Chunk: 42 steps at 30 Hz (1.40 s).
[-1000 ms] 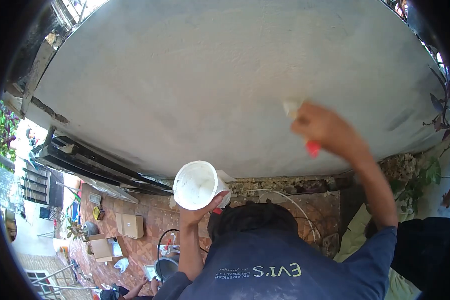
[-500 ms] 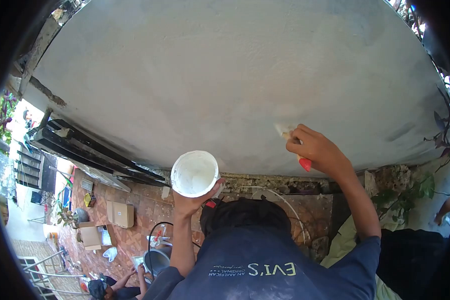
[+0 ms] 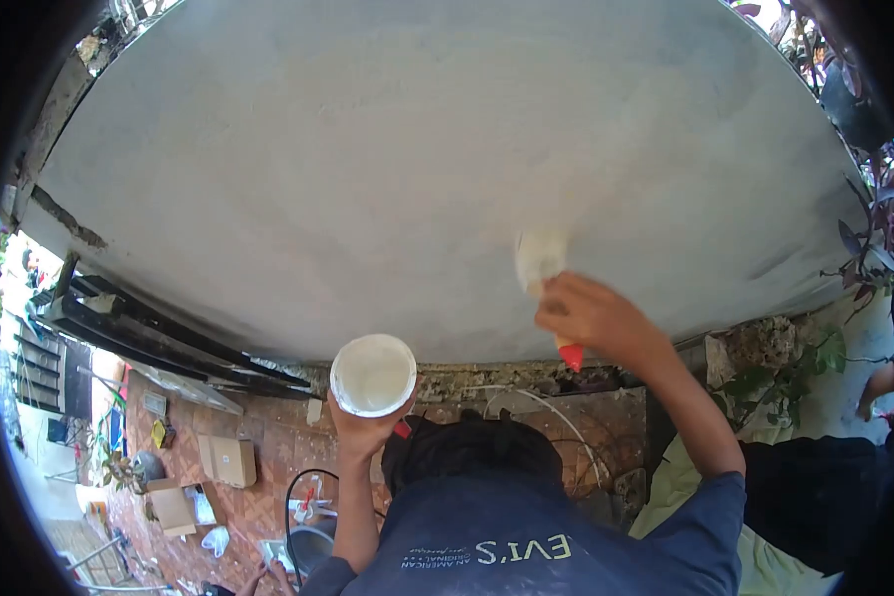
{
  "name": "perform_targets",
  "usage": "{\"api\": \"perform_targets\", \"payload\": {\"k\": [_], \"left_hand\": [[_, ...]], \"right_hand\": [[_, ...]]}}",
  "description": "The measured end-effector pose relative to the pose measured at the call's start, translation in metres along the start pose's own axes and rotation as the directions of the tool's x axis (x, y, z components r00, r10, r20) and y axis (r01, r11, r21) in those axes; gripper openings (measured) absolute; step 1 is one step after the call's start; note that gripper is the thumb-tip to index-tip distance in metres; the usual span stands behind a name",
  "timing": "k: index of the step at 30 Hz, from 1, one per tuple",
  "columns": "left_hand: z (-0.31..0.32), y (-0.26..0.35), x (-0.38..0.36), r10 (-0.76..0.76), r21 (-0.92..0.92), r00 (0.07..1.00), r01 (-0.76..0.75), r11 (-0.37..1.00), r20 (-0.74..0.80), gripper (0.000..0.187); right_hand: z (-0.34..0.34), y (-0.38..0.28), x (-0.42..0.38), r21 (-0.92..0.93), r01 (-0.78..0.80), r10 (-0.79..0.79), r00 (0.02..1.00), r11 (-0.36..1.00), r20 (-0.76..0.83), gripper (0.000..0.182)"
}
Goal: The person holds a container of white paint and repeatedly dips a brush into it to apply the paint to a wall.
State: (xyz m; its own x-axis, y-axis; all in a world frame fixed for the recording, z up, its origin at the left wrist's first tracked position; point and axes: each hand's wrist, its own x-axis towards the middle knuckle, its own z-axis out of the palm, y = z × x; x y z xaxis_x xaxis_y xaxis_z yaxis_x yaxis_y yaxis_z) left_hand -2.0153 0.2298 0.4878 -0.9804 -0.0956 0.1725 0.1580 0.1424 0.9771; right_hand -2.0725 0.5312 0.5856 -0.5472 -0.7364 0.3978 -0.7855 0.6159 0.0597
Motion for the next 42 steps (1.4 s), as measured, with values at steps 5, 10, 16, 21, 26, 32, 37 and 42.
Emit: {"api": "perform_targets", "payload": {"k": [5,10,16,21,26,32,37,42], "left_hand": [[-0.025,-0.017,0.004,-0.032,-0.047,0.998,0.035,0.998,0.060,0.053],[-0.050,-0.014,0.015,-0.059,-0.036,0.997,0.061,0.997,0.046,0.058],[-0.083,-0.014,0.029,-0.029,-0.145,0.999,0.034,0.989,0.039,0.062],[-0.122,-0.067,0.030,-0.096,-0.108,0.990,0.107,0.988,0.100,0.091],[-0.151,-0.055,0.028,-0.042,-0.002,0.999,0.042,0.999,-0.033,0.075],[-0.179,-0.046,0.020,-0.044,0.047,0.994,0.049,0.998,-0.099,0.073],[-0.198,-0.067,0.006,-0.111,0.023,0.986,0.115,0.993,-0.126,0.072],[-0.208,-0.077,0.004,-0.037,0.176,0.991,0.059,0.983,-0.126,0.073]], "right_hand": [[-0.044,0.013,0.025,-0.006,-0.062,0.062,0.998,0.998,-0.029,0.012],[-0.133,-0.017,0.085,-0.443,-0.106,-0.097,0.906,0.890,-0.413,0.029],[-0.110,-0.049,0.110,-0.412,-0.327,0.039,0.820,0.850,-0.570,0.052],[-0.103,-0.057,0.132,-0.380,-0.124,-0.085,0.869,0.916,-0.488,0.036],[-0.095,-0.059,0.158,-0.608,-0.125,-0.214,0.865,0.784,-0.453,0.026],[-0.012,-0.073,0.162,-0.468,-0.189,-0.024,0.911,0.864,-0.413,0.021],[-0.007,-0.079,0.161,-0.393,-0.239,0.021,0.875,0.888,-0.484,0.020],[-0.014,-0.084,0.165,-0.380,-0.255,0.049,0.879,0.889,-0.474,0.019]]}}
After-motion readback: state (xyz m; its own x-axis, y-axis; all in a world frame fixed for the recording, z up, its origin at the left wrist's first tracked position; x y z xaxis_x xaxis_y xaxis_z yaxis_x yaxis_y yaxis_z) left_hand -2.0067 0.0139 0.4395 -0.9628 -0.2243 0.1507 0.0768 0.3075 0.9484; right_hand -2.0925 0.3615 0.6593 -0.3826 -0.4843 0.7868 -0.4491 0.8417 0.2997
